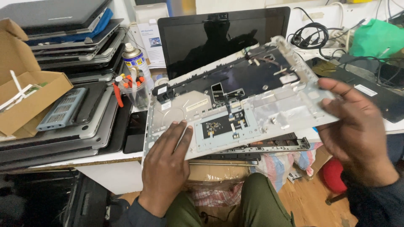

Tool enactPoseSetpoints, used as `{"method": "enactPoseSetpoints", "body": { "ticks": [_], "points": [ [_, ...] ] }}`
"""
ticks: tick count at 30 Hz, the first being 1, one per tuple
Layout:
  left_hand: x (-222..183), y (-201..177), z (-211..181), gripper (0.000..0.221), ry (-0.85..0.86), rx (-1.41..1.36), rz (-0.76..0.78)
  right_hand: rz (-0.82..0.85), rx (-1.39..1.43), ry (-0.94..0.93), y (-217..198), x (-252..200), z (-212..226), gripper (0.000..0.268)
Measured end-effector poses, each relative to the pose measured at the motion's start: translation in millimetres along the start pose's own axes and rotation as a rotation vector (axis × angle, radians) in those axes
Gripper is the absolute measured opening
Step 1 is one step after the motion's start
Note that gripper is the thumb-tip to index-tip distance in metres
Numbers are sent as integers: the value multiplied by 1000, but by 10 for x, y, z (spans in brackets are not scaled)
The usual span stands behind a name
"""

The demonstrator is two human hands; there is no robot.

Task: Connecting internal ribbon cables and installing the palmrest assembly onto a laptop chassis.

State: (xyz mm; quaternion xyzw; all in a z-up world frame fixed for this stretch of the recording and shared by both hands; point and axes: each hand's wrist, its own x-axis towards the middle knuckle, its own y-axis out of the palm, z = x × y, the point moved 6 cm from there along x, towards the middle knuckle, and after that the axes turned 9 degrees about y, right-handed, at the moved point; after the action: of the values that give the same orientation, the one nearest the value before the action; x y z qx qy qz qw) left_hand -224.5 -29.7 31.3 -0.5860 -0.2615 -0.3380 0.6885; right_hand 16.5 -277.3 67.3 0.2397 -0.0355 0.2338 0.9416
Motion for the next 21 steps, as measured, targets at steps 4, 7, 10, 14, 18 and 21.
{"method": "enactPoseSetpoints", "body": {
  "ticks": [4, 7, 10, 14, 18, 21],
  "points": [
    [101, -71, 190, 57, 15, 35, -72, 233, 28, -46, 227, 138, 432, 43],
    [305, -231, 307, 53, -31, -27, -148, 216, -260, -139, 412, 205, 710, 76],
    [492, -395, 353, 54, -101, -131, -229, 304, -388, -286, 592, 162, 855, 72],
    [613, -470, 390, 23, -332, -340, -373, 222, -306, -165, 616, 240, 583, 38],
    [596, -203, 317, 13, -707, -811, -564, 116, -480, 23, 487, 478, 34, 48],
    [487, 304, 148, 33, -944, -1214, -842, -2, -373, 241, 354, 407, -353, 62]
  ]
}}
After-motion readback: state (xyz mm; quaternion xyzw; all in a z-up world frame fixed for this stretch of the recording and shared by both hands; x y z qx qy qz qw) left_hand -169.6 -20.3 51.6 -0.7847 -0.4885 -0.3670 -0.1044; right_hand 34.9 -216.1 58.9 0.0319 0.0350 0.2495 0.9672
